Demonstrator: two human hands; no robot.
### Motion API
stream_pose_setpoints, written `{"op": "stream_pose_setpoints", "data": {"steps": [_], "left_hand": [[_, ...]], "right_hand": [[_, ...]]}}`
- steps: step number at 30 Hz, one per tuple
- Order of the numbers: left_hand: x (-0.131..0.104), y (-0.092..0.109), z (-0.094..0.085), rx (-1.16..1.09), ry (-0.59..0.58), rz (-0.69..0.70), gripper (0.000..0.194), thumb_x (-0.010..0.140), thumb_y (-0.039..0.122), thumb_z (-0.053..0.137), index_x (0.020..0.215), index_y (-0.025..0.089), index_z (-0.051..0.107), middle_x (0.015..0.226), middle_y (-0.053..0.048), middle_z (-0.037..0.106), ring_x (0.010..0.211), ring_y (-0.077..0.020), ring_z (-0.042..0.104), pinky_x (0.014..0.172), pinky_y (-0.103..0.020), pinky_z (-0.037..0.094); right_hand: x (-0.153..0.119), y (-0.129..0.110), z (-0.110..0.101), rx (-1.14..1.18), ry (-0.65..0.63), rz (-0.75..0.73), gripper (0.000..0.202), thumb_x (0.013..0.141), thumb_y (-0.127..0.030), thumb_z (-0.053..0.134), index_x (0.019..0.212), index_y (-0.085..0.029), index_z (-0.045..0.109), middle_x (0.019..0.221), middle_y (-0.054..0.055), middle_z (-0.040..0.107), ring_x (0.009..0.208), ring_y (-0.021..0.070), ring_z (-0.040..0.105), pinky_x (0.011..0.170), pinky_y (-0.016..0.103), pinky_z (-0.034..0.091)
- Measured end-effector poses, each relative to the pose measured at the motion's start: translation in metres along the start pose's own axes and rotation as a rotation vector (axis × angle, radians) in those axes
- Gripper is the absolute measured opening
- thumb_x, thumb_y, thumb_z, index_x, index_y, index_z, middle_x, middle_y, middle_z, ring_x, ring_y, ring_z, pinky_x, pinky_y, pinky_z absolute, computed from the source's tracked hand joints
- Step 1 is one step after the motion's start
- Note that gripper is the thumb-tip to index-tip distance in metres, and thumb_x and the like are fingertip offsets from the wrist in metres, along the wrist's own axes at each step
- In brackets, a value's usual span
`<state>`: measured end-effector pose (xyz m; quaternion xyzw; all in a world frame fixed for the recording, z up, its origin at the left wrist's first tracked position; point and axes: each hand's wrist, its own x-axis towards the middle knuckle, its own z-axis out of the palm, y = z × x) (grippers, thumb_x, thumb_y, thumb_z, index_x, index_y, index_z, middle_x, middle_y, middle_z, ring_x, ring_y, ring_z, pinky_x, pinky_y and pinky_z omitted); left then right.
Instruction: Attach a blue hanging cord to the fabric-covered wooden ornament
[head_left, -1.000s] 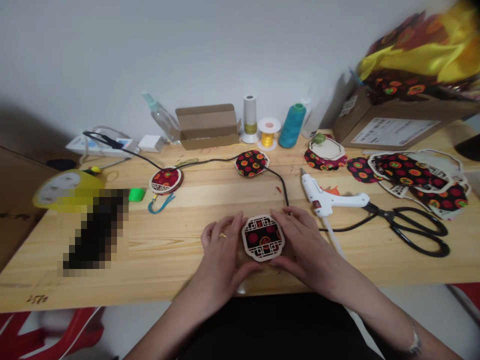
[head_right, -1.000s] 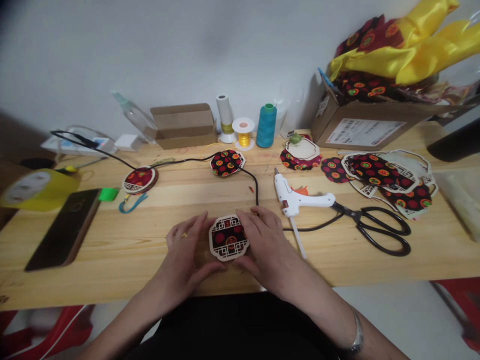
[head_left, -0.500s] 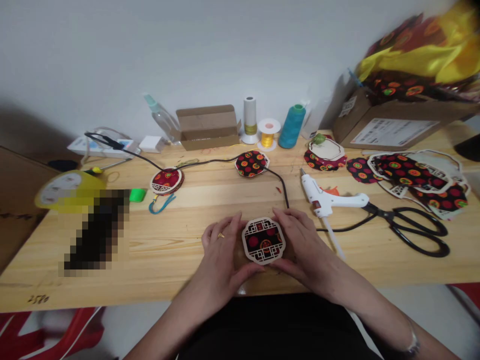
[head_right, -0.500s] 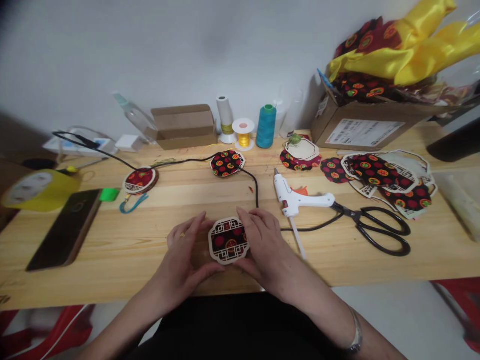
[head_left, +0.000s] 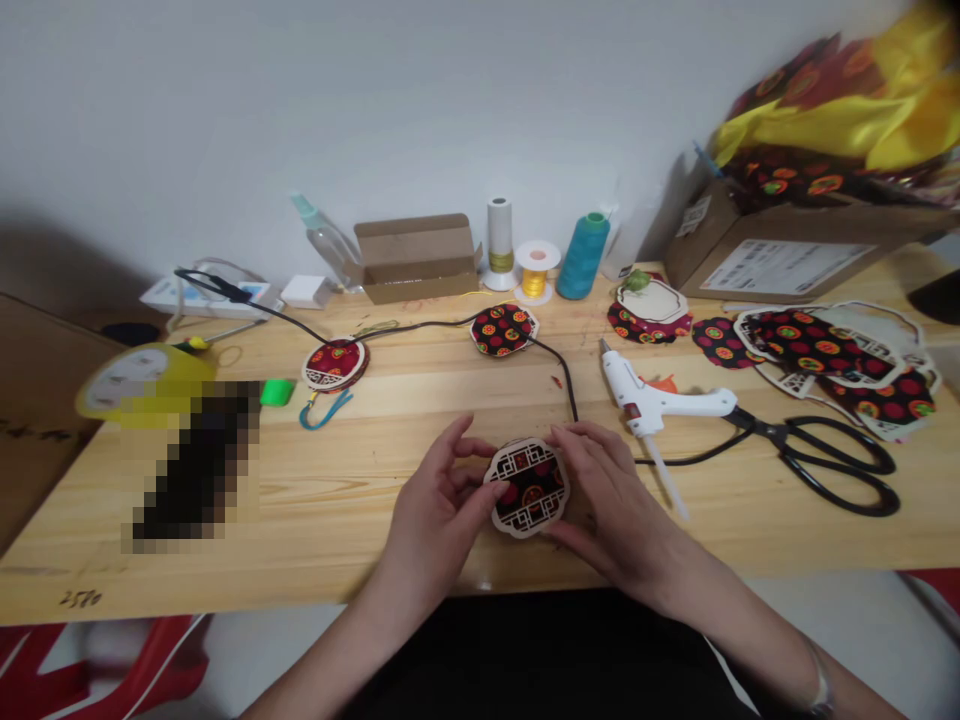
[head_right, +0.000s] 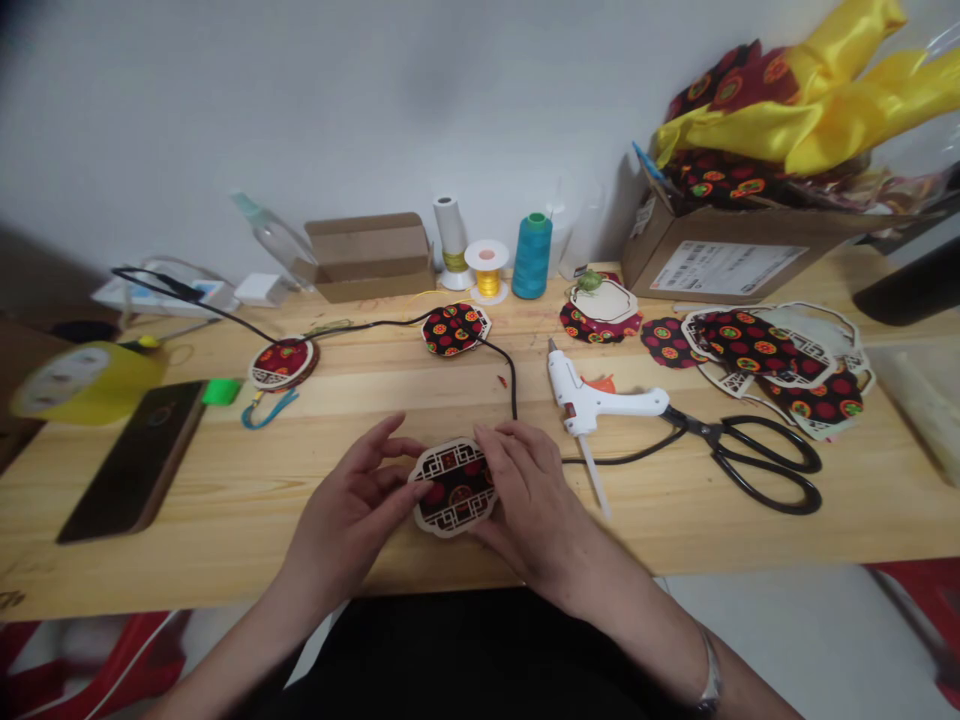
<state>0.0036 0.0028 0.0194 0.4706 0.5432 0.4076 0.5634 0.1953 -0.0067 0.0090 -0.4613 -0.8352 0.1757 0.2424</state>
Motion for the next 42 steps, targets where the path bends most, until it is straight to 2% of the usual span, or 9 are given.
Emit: {"op": "stream_pose_setpoints", "data": {"steps": [4,8,12,14,16,20,33,37,42], "left_hand": [[0.001,0.004,0.003,-0.129,-0.015,-0.072,0.057,0.071,0.017,0.063,0.124,0.017,0.039,0.093,-0.004,0.065,0.084,-0.0174,0.064,0.077,-0.037,0.052],[-0.001,0.007,0.003,-0.164,0.007,-0.099,0.054,0.07,0.016,0.065,0.121,0.018,0.045,0.085,-0.001,0.069,0.079,-0.015,0.065,0.076,-0.031,0.053],[-0.004,0.007,0.003,-0.17,0.021,-0.078,0.053,0.07,0.014,0.067,0.119,0.022,0.048,0.083,0.001,0.07,0.077,-0.0123,0.065,0.073,-0.025,0.053],[-0.006,0.006,0.004,-0.169,0.012,-0.066,0.052,0.07,0.014,0.067,0.119,0.023,0.049,0.084,0.002,0.071,0.079,-0.012,0.066,0.073,-0.023,0.053],[-0.007,0.006,0.004,-0.16,0.002,-0.057,0.052,0.071,0.014,0.066,0.119,0.024,0.049,0.086,0.002,0.071,0.081,-0.012,0.066,0.075,-0.022,0.052],[-0.009,0.007,0.006,-0.115,-0.002,-0.036,0.051,0.071,0.014,0.066,0.118,0.024,0.051,0.088,0.001,0.072,0.083,-0.0125,0.066,0.077,-0.022,0.052],[-0.01,-0.003,0.001,0.111,0.013,0.008,0.03,0.07,0.018,0.067,0.099,0.025,0.067,0.094,-0.001,0.072,0.087,-0.016,0.066,0.079,-0.027,0.053],[-0.011,-0.003,-0.002,0.242,-0.067,0.057,0.032,0.074,0.021,0.063,0.106,0.026,0.064,0.104,-0.002,0.069,0.095,-0.0175,0.063,0.085,-0.031,0.05],[-0.01,0.002,-0.004,0.277,-0.205,0.104,0.042,0.075,0.022,0.063,0.117,0.026,0.057,0.108,-0.003,0.068,0.096,-0.018,0.062,0.084,-0.031,0.049]], "right_hand": [[-0.001,0.001,0.0,-0.012,0.017,-0.008,0.063,0.081,-0.025,0.056,0.134,-0.013,0.023,0.124,0.016,0.044,0.12,0.0301,0.031,0.098,0.049,0.036],[-0.004,0.001,0.0,-0.011,0.046,-0.03,0.068,0.081,-0.023,0.057,0.137,-0.017,0.019,0.125,0.015,0.043,0.121,0.029,0.032,0.099,0.049,0.035],[-0.008,0.001,-0.005,0.142,0.027,0.087,0.082,0.075,-0.035,0.065,0.14,-0.021,0.016,0.134,0.014,0.036,0.123,0.0279,0.034,0.099,0.045,0.038],[-0.008,0.001,-0.008,0.238,0.076,0.128,0.075,0.076,-0.038,0.063,0.137,-0.024,0.023,0.128,0.012,0.046,0.115,0.0251,0.045,0.094,0.041,0.043],[-0.006,0.001,-0.009,0.282,0.142,0.115,0.056,0.08,-0.036,0.059,0.13,-0.025,0.036,0.114,0.009,0.057,0.103,0.0218,0.054,0.085,0.036,0.048],[-0.002,0.001,-0.008,0.29,0.182,0.12,0.031,0.083,-0.03,0.058,0.112,-0.021,0.052,0.094,0.005,0.063,0.086,0.0177,0.059,0.073,0.03,0.048],[0.0,-0.002,-0.007,0.339,0.194,0.16,0.013,0.083,-0.022,0.056,0.095,-0.019,0.059,0.08,0.001,0.064,0.074,0.0137,0.058,0.064,0.026,0.043],[0.002,-0.004,-0.008,0.33,0.185,0.154,0.009,0.083,-0.021,0.056,0.092,-0.02,0.059,0.077,0.0,0.062,0.071,0.0128,0.057,0.063,0.025,0.042],[0.003,-0.007,-0.012,0.302,0.129,0.117,0.008,0.084,-0.021,0.055,0.091,-0.02,0.059,0.076,0.0,0.061,0.072,0.0133,0.055,0.063,0.025,0.04]]}}
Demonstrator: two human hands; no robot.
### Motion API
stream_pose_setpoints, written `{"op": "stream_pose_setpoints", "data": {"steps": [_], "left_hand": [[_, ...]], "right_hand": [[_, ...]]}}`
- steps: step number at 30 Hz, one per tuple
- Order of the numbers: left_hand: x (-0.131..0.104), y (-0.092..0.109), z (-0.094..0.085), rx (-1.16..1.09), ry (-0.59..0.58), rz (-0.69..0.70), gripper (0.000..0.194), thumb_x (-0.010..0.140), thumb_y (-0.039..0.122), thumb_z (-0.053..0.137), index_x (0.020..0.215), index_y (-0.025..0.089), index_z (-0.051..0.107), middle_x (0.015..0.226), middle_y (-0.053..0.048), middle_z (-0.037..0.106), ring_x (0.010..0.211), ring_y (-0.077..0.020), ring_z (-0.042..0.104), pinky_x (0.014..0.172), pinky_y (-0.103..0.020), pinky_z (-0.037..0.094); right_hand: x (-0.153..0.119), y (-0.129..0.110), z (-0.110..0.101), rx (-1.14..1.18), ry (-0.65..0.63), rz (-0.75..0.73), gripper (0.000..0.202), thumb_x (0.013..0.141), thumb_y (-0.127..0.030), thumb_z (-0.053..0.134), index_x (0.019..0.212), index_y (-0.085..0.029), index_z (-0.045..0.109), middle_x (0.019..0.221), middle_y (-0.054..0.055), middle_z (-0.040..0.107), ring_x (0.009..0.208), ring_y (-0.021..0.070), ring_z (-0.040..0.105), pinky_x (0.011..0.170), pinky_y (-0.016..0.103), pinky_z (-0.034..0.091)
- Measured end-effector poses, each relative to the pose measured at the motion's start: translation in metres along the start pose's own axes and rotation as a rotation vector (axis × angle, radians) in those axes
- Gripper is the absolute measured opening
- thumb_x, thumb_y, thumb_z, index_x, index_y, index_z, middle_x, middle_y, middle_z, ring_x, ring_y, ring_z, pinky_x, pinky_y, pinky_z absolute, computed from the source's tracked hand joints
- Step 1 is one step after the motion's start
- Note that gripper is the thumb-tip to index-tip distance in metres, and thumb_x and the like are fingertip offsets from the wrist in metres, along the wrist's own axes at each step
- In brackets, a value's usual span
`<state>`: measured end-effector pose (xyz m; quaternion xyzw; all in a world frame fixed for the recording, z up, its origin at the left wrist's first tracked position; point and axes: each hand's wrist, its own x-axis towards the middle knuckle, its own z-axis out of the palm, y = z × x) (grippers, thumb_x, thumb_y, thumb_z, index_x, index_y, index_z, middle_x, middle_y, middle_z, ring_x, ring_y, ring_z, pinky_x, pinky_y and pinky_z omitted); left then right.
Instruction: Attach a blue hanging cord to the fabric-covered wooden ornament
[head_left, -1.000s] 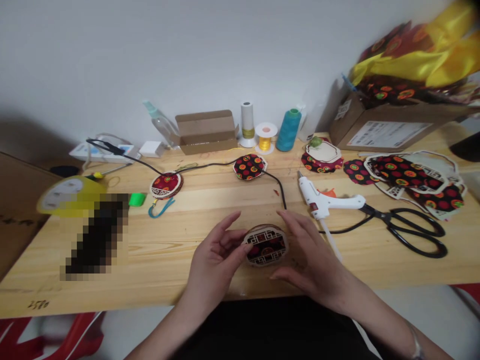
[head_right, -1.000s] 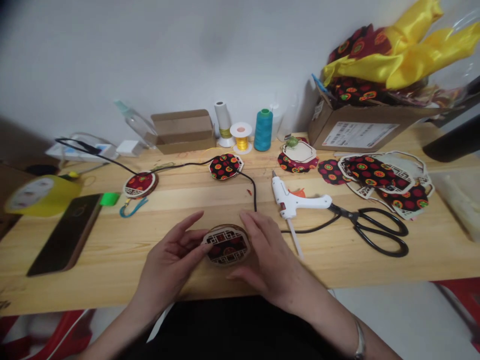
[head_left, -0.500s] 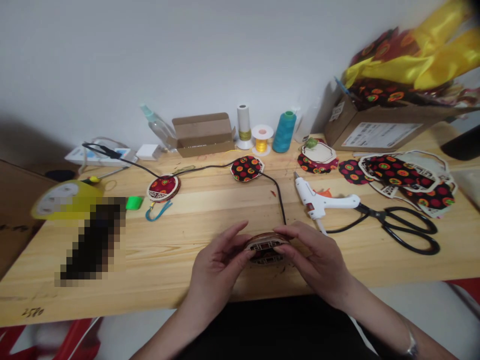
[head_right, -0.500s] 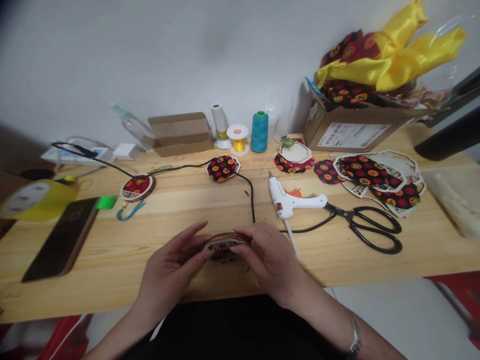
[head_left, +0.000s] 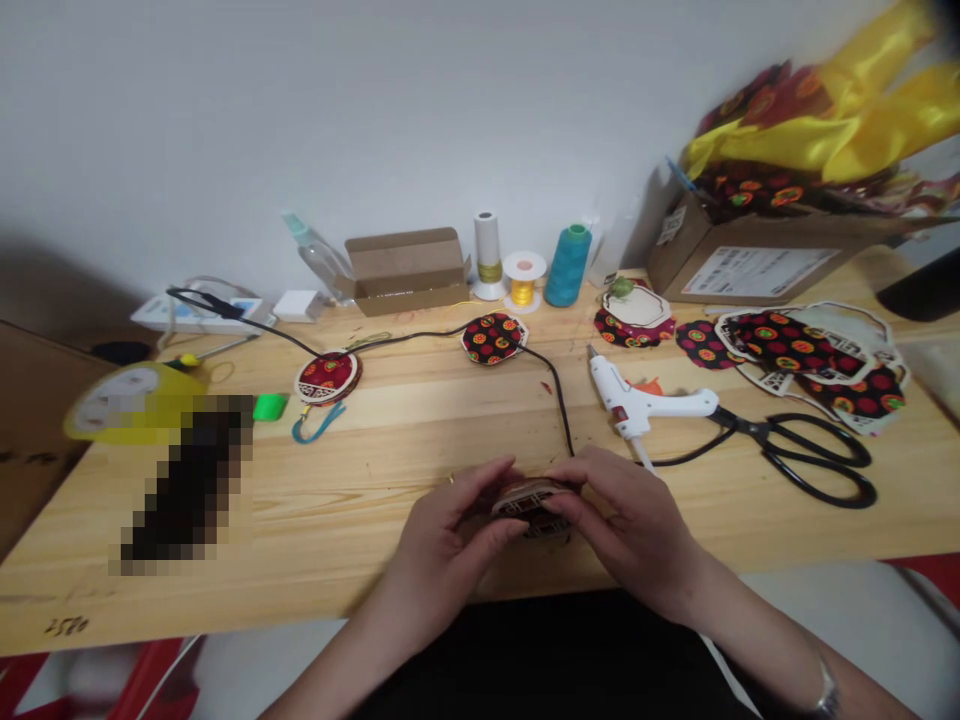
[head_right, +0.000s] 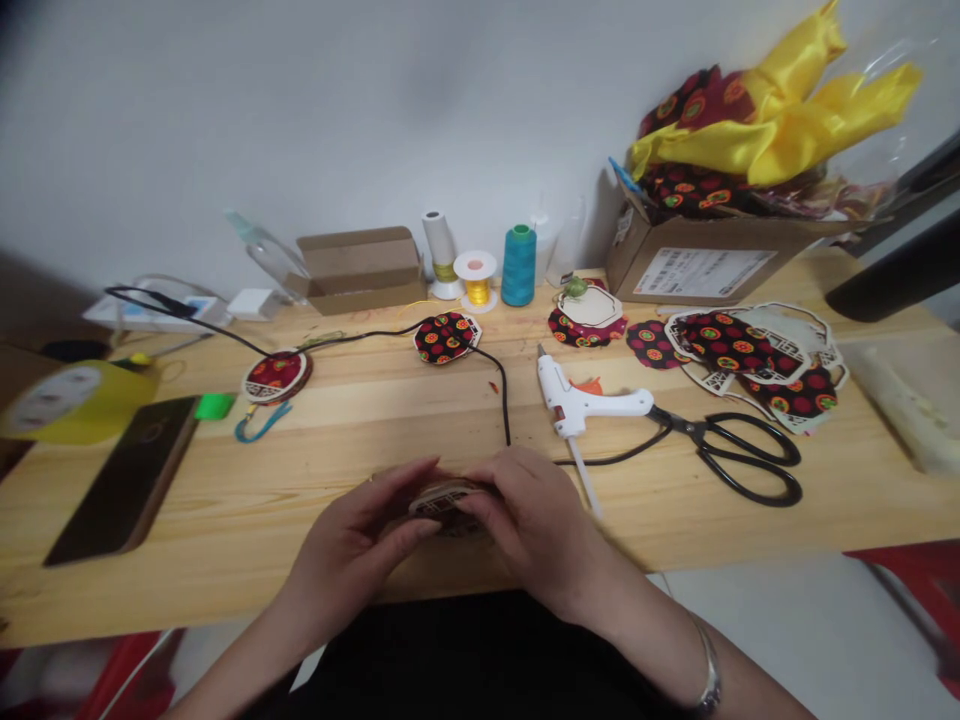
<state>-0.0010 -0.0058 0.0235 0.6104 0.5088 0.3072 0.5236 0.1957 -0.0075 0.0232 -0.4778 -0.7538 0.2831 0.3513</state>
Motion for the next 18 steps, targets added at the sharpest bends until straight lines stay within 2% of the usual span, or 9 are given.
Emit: {"op": "stream_pose_setpoints", "data": {"steps": [4,8,12,13,18], "left_hand": [[0.004,0.007,0.001,0.093,-0.073,0.031,0.028,0.08,0.021,0.057,0.107,0.027,0.064,0.099,-0.001,0.071,0.087,-0.0163,0.064,0.08,-0.029,0.049],[0.004,0.012,0.001,-0.011,-0.083,-0.027,0.024,0.08,0.019,0.056,0.1,0.027,0.068,0.092,0.001,0.073,0.082,-0.0152,0.065,0.075,-0.026,0.049],[0.004,0.008,-0.002,-0.192,-0.024,-0.13,0.019,0.078,0.018,0.059,0.093,0.024,0.07,0.088,0.0,0.073,0.08,-0.0154,0.065,0.073,-0.025,0.05],[0.004,0.006,-0.003,-0.245,-0.002,-0.144,0.018,0.077,0.018,0.06,0.092,0.023,0.07,0.088,-0.001,0.073,0.08,-0.0156,0.065,0.074,-0.025,0.05],[0.004,-0.008,-0.003,-0.497,0.075,-0.179,0.016,0.076,0.018,0.062,0.091,0.019,0.069,0.089,-0.004,0.072,0.081,-0.0152,0.063,0.076,-0.027,0.048]], "right_hand": [[0.003,-0.003,0.001,-0.025,-0.041,-0.025,0.008,0.085,-0.021,0.053,0.088,-0.018,0.06,0.075,0.002,0.062,0.072,0.0147,0.055,0.063,0.026,0.039],[0.003,-0.003,0.002,0.002,-0.04,0.01,0.01,0.085,-0.024,0.054,0.089,-0.018,0.06,0.077,0.002,0.064,0.073,0.0154,0.057,0.063,0.027,0.041],[-0.002,-0.003,0.001,0.099,0.009,0.15,0.042,0.074,-0.032,0.068,0.111,-0.018,0.056,0.092,0.004,0.067,0.082,0.0171,0.06,0.073,0.03,0.046],[-0.003,-0.004,0.001,0.13,0.01,0.178,0.044,0.072,-0.032,0.069,0.112,-0.019,0.056,0.094,0.004,0.067,0.083,0.0171,0.06,0.074,0.03,0.047],[-0.001,-0.011,0.001,0.265,0.014,0.24,0.029,0.072,-0.027,0.068,0.1,-0.024,0.063,0.085,0.0,0.07,0.074,0.0152,0.062,0.067,0.028,0.05]]}}
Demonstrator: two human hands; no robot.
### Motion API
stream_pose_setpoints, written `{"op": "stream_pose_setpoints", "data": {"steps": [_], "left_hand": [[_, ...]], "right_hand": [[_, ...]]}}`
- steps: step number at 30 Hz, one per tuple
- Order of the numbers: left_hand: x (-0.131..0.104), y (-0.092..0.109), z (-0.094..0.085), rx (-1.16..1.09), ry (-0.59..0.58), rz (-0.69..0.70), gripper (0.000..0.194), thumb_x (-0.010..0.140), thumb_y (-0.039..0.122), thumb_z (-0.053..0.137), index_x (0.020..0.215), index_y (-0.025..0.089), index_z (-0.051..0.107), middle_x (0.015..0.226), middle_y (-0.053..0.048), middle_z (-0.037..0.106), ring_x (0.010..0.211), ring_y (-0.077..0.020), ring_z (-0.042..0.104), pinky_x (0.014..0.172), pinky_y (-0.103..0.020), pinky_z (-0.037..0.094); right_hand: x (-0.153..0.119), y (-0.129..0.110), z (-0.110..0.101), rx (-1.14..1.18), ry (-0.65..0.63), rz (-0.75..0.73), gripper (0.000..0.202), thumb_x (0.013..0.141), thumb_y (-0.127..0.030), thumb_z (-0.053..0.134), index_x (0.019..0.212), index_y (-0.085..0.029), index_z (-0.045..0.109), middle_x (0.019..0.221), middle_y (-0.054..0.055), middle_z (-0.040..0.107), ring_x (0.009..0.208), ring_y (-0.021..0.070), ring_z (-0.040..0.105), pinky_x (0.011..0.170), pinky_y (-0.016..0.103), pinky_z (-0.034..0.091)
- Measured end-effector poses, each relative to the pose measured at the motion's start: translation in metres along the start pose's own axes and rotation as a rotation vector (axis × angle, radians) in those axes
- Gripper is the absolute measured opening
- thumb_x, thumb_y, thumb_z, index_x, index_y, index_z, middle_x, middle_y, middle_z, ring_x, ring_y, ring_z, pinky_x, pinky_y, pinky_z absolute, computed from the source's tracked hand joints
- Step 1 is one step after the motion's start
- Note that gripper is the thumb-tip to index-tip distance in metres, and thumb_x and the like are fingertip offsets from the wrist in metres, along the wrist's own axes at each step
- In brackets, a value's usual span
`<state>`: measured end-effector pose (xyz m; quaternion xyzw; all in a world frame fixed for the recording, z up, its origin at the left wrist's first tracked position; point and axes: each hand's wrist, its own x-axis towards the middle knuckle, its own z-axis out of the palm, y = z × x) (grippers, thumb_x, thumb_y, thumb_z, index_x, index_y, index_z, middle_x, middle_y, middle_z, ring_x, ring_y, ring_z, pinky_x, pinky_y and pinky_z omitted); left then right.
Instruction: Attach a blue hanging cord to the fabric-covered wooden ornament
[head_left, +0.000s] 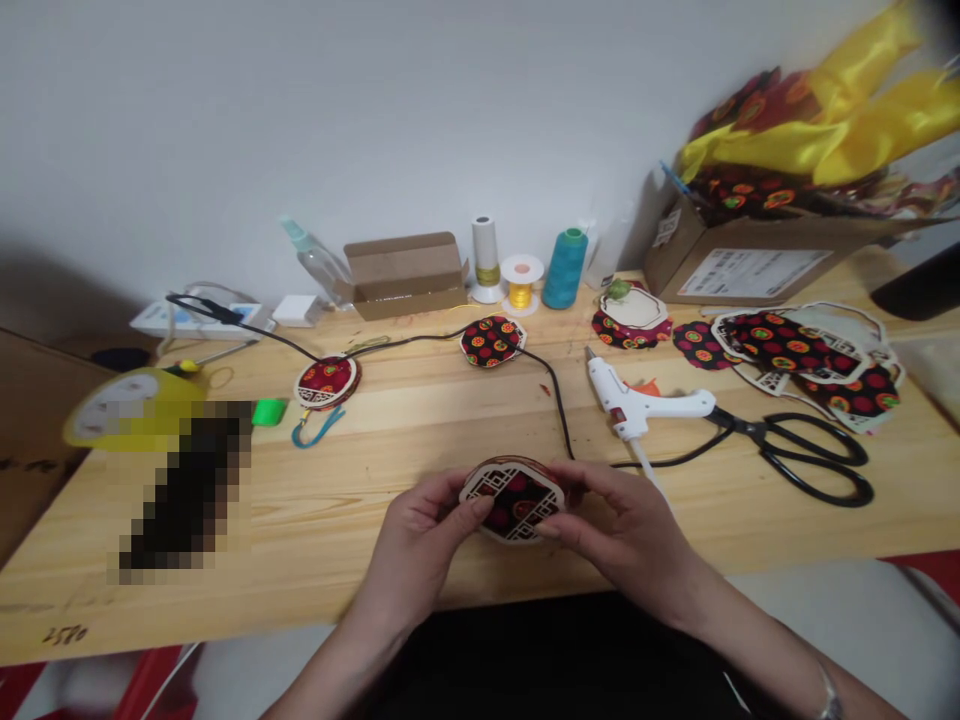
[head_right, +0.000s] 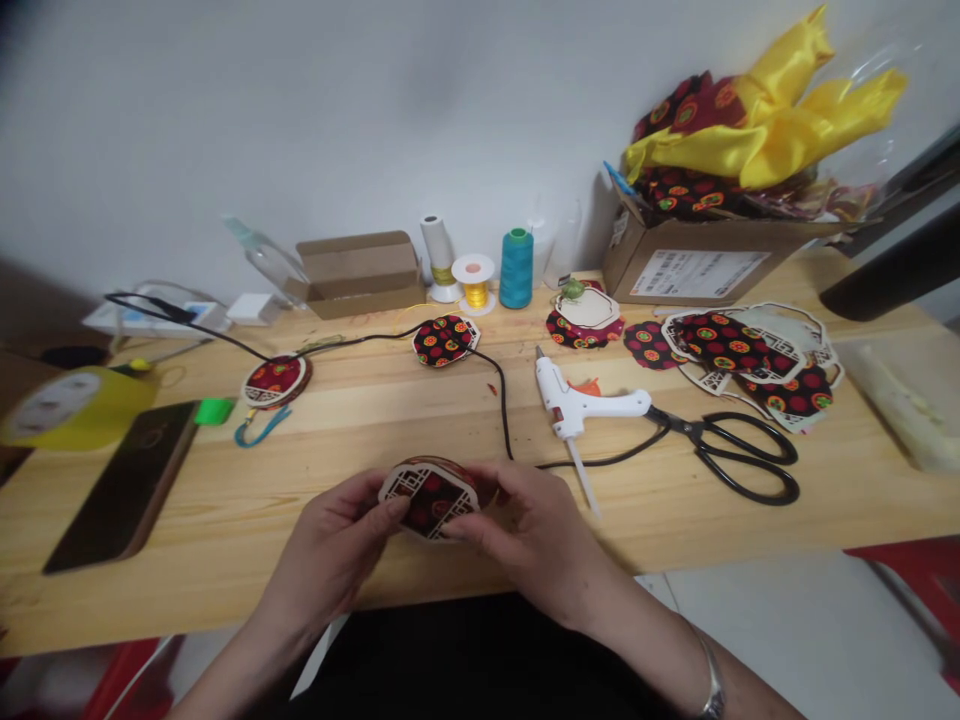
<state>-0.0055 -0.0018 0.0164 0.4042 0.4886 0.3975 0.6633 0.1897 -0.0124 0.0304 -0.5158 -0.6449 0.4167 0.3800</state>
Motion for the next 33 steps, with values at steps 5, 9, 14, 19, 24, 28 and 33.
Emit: {"op": "stream_pose_setpoints", "data": {"steps": [5,9,14,19,24,28,33], "left_hand": [[0.0,-0.004,0.002,-0.088,0.003,-0.017,0.016,0.075,0.017,0.062,0.091,0.016,0.068,0.088,-0.006,0.071,0.078,-0.0153,0.062,0.075,-0.028,0.047],[0.0,-0.003,0.004,-0.103,0.003,-0.032,0.015,0.075,0.017,0.062,0.089,0.016,0.068,0.086,-0.005,0.071,0.078,-0.0159,0.062,0.074,-0.029,0.047],[0.0,-0.004,0.003,-0.105,-0.001,-0.04,0.014,0.075,0.017,0.063,0.088,0.016,0.067,0.086,-0.005,0.071,0.08,-0.0163,0.062,0.076,-0.029,0.047],[-0.002,-0.003,0.004,-0.082,-0.004,-0.038,0.014,0.075,0.018,0.063,0.088,0.015,0.068,0.087,-0.006,0.071,0.082,-0.0179,0.063,0.077,-0.032,0.047],[-0.002,-0.002,0.005,-0.091,-0.014,-0.036,0.015,0.075,0.018,0.063,0.089,0.017,0.069,0.089,-0.005,0.072,0.082,-0.0167,0.063,0.078,-0.03,0.047],[0.0,-0.001,0.004,-0.091,-0.009,-0.073,0.017,0.075,0.02,0.063,0.09,0.016,0.069,0.086,-0.006,0.072,0.075,-0.0167,0.064,0.072,-0.03,0.049],[0.001,0.002,0.004,-0.113,-0.024,-0.091,0.015,0.075,0.019,0.064,0.088,0.015,0.069,0.082,-0.007,0.072,0.071,-0.0152,0.063,0.07,-0.029,0.049]], "right_hand": [[0.002,-0.002,0.005,0.04,0.065,-0.016,0.018,0.075,-0.025,0.065,0.092,-0.023,0.067,0.072,-0.001,0.068,0.064,0.0121,0.061,0.061,0.024,0.05],[0.003,-0.003,0.006,0.029,0.077,0.002,0.01,0.077,-0.024,0.062,0.085,-0.023,0.068,0.068,-0.002,0.067,0.06,0.0106,0.06,0.055,0.021,0.048],[0.003,-0.004,0.006,0.009,0.083,-0.004,0.008,0.077,-0.026,0.061,0.081,-0.022,0.067,0.063,-0.001,0.065,0.056,0.0108,0.058,0.053,0.023,0.047],[0.001,-0.005,0.006,0.002,0.094,-0.005,0.009,0.078,-0.026,0.06,0.073,-0.02,0.064,0.059,-0.001,0.062,0.053,0.0103,0.055,0.051,0.023,0.044],[0.002,-0.004,0.008,0.06,0.085,0.05,0.012,0.078,-0.027,0.058,0.069,-0.019,0.062,0.058,-0.001,0.061,0.053,0.0101,0.054,0.049,0.022,0.043],[0.003,-0.001,0.011,0.198,0.049,0.184,0.016,0.077,-0.032,0.058,0.07,-0.017,0.061,0.059,0.0,0.061,0.053,0.0107,0.054,0.048,0.023,0.044],[0.004,0.0,0.013,0.276,0.052,0.233,0.019,0.075,-0.034,0.06,0.069,-0.017,0.058,0.058,-0.001,0.058,0.052,0.0098,0.052,0.047,0.022,0.044]]}}
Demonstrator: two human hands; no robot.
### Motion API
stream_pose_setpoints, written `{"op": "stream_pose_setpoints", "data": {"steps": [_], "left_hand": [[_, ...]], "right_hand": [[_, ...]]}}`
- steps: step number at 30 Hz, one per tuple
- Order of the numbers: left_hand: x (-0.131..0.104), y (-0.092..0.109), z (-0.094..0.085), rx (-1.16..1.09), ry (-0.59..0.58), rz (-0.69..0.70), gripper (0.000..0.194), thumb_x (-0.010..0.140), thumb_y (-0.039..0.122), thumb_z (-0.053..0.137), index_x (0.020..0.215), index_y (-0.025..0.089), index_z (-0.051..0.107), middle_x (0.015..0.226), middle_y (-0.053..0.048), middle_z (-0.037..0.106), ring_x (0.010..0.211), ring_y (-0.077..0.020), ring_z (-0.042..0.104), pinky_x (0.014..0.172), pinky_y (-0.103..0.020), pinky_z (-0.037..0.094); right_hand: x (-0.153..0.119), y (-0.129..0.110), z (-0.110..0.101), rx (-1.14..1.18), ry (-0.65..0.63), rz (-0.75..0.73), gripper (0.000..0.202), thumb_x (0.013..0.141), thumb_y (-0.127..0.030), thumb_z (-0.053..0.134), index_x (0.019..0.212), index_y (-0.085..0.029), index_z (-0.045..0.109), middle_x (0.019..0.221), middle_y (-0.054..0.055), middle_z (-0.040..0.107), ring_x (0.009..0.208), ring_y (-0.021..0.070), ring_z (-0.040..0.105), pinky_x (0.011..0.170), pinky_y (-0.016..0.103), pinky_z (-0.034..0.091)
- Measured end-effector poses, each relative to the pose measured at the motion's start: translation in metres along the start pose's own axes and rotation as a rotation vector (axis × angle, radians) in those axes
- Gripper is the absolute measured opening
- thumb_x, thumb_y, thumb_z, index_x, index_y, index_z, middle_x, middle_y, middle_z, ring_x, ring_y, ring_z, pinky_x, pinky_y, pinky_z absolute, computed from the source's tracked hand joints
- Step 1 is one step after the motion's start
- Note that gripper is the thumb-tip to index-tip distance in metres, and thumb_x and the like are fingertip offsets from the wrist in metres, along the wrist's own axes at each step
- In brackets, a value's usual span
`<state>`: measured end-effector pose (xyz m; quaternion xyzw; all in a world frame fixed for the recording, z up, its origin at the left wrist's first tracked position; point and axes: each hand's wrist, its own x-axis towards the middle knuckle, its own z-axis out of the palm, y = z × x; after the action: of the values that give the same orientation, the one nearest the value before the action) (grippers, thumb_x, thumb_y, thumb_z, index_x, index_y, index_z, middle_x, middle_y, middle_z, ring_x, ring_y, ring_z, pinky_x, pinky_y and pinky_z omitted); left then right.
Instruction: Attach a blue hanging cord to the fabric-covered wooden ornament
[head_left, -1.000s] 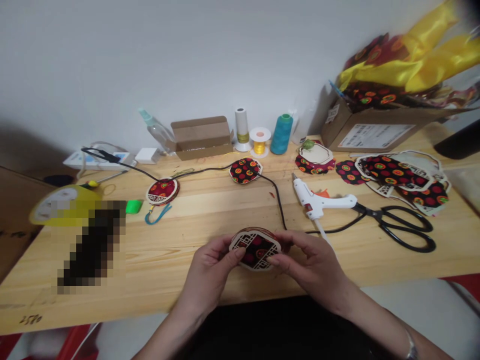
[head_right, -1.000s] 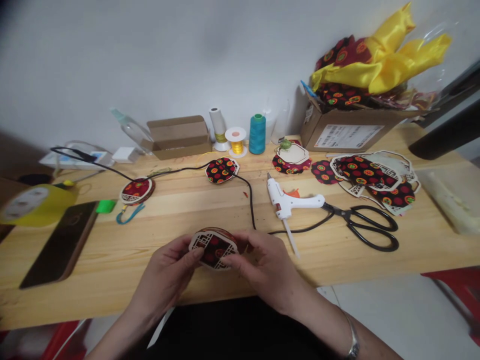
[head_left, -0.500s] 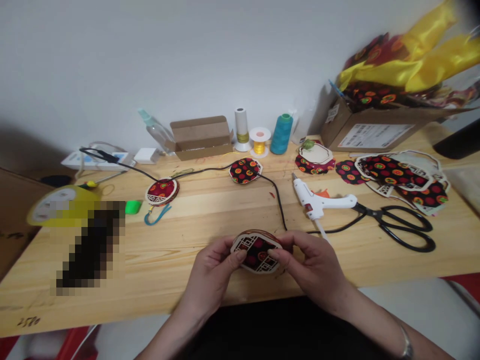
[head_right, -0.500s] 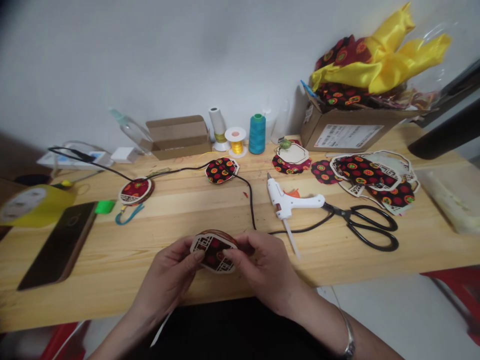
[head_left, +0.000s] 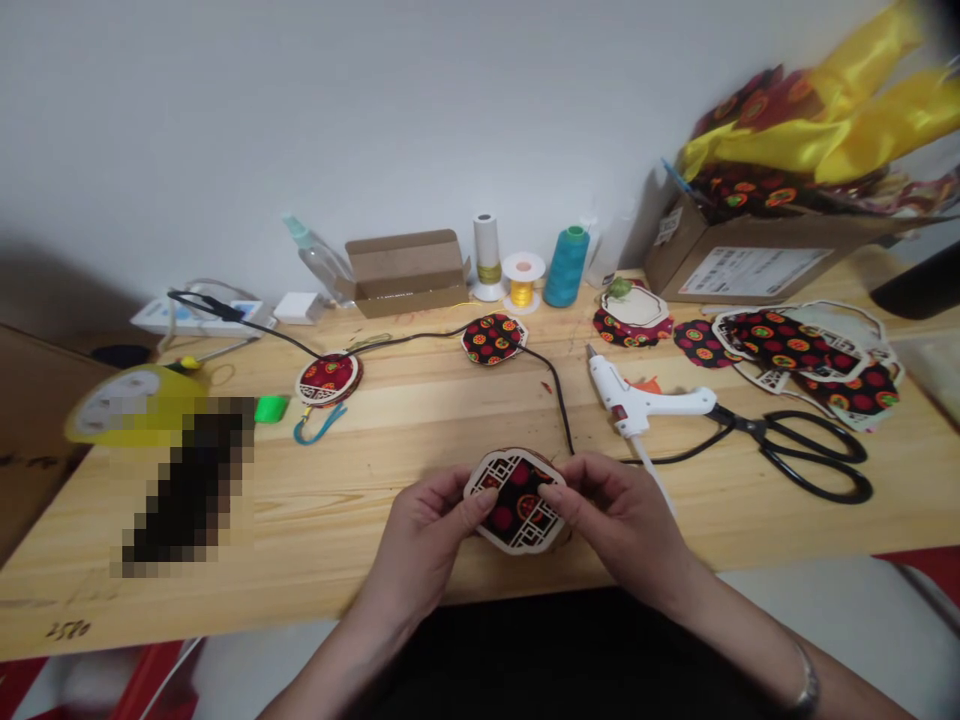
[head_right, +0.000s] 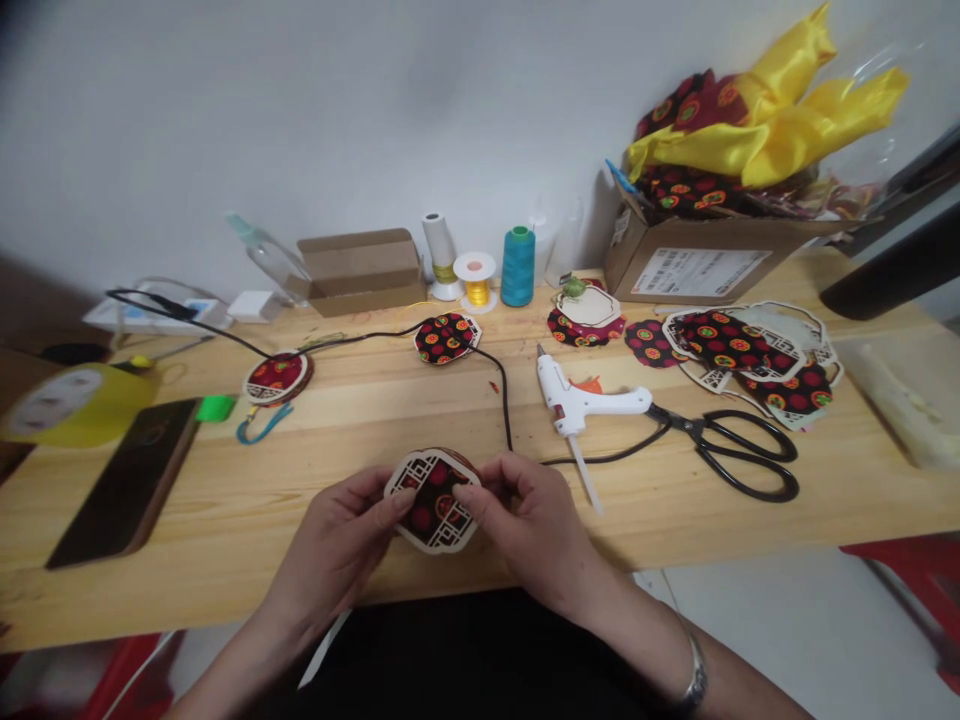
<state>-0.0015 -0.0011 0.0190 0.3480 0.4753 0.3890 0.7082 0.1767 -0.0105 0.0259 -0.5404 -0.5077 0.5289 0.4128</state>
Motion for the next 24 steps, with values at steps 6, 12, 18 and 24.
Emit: {"op": "stream_pose_setpoints", "data": {"steps": [6,12,18,24], "left_hand": [[0.0,0.001,0.003,-0.03,0.007,-0.011,0.014,0.074,0.018,0.064,0.087,0.015,0.069,0.078,-0.005,0.072,0.067,-0.0143,0.063,0.066,-0.027,0.05],[0.002,0.004,0.001,-0.091,-0.009,-0.075,0.016,0.074,0.019,0.065,0.088,0.013,0.069,0.072,-0.006,0.071,0.06,-0.0144,0.063,0.061,-0.027,0.05],[0.009,0.01,-0.006,-0.288,-0.076,-0.213,0.021,0.075,0.016,0.062,0.095,0.012,0.069,0.084,-0.011,0.073,0.069,-0.0189,0.066,0.062,-0.029,0.052],[0.009,0.014,-0.007,-0.373,-0.089,-0.255,0.017,0.074,0.013,0.063,0.089,0.009,0.07,0.083,-0.011,0.073,0.069,-0.0168,0.067,0.065,-0.025,0.053]], "right_hand": [[0.001,-0.001,-0.001,0.006,-0.017,0.033,0.02,0.074,-0.036,0.061,0.068,-0.017,0.058,0.058,-0.001,0.057,0.051,0.0096,0.051,0.047,0.022,0.044],[0.004,0.0,-0.004,0.268,-0.171,0.145,0.024,0.076,-0.04,0.061,0.076,-0.016,0.063,0.064,0.001,0.063,0.056,0.0099,0.056,0.052,0.022,0.046],[0.003,0.005,-0.006,0.333,-0.237,0.128,0.044,0.089,-0.047,0.039,0.094,-0.015,0.069,0.071,0.007,0.066,0.061,0.0121,0.057,0.054,0.025,0.043],[0.003,0.007,-0.007,0.332,-0.231,0.154,0.044,0.089,-0.048,0.038,0.099,-0.017,0.069,0.072,0.008,0.067,0.06,0.0125,0.056,0.054,0.026,0.043]]}}
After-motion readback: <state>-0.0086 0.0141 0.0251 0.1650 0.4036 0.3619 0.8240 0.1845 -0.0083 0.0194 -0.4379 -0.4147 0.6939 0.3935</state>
